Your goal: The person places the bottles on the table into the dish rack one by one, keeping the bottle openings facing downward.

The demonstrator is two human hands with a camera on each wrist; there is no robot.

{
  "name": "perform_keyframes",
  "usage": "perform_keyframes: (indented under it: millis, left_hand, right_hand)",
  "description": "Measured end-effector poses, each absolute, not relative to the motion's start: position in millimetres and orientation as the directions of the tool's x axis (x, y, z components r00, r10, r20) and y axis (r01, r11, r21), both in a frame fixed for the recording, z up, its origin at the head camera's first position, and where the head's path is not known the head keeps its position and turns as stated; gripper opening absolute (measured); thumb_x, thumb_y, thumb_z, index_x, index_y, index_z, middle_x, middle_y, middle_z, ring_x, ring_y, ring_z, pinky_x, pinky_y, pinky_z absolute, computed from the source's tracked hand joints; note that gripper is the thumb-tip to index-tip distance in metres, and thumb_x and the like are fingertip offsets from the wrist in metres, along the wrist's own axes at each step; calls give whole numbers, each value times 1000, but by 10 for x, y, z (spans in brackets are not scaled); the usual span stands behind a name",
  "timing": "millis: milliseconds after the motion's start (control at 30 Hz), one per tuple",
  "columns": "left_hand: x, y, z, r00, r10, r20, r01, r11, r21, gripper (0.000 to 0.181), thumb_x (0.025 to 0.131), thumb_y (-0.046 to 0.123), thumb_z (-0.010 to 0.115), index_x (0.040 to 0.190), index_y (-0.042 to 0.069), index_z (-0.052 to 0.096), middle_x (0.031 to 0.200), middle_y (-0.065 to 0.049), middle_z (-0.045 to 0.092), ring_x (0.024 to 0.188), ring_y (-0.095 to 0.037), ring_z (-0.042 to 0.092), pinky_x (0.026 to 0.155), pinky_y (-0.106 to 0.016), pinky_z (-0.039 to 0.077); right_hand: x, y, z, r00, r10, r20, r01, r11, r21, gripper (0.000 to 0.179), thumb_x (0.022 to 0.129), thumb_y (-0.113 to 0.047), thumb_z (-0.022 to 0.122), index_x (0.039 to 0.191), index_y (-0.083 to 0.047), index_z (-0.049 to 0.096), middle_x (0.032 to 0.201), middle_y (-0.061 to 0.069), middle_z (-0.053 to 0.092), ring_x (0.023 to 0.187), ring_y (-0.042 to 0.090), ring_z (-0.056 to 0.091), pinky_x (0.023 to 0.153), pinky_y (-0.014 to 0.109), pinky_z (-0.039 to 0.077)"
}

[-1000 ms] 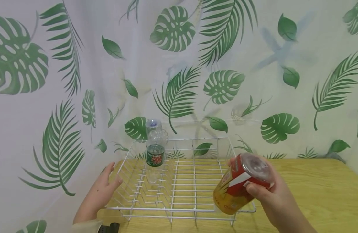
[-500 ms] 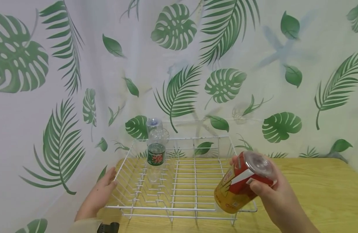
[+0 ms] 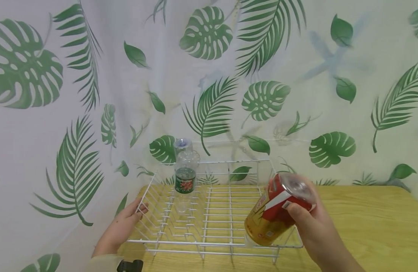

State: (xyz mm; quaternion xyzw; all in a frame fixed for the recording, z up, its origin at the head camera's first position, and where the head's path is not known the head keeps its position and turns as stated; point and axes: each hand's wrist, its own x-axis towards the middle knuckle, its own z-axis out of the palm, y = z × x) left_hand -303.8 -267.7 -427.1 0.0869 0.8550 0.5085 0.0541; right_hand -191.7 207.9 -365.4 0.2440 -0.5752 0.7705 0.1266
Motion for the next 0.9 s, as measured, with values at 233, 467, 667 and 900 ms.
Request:
perform_keyframes:
  millis: [233, 467, 667, 900]
  left_hand:
    - [-3036, -2659, -4264, -984, 178, -1, 86, 477, 875, 59, 109, 8, 35, 160, -3, 10, 155, -26, 39, 142, -40, 37, 116, -57, 28]
    - [-3012, -2653, -4270, -981, 194, 16, 105, 462, 881, 58, 108, 7, 36, 159, -5, 11, 152, -29, 40, 140, -42, 39, 114, -57, 31]
    - [-3040, -2654, -4283, -983, 184, 13, 99, 467, 879, 57, 109, 7, 35, 160, -4, 12, 152, -28, 41, 140, -41, 40, 114, -57, 32]
    - [-3053, -2643, -4286, -982, 185, 38, 127, 493, 861, 55, 107, 2, 36, 158, -8, 17, 149, -31, 43, 137, -42, 44, 112, -55, 36]
  right_hand:
    - [-1983, 1828, -3446, -844, -79, 530, -462, -395, -794, 58, 106, -19, 54, 156, -18, 25, 146, 16, 36, 131, 30, 40, 105, 27, 45]
    - [-2136, 1441, -3382, -819, -165, 549, -490, -295, -820, 54, 106, -34, 53, 151, -21, 26, 140, 16, 43, 127, 32, 43, 103, 33, 43]
    - [-2370, 1047, -3410, -862, -195, 468, -437, -181, -881, 64, 103, -38, 59, 152, -20, 24, 139, 15, 45, 126, 35, 46, 103, 46, 45]
    - [-2667, 625, -3522, -896, -244, 372, -350, -130, -928, 69, 97, -28, 71, 150, -21, 28, 139, 12, 46, 123, 35, 51, 95, 46, 54]
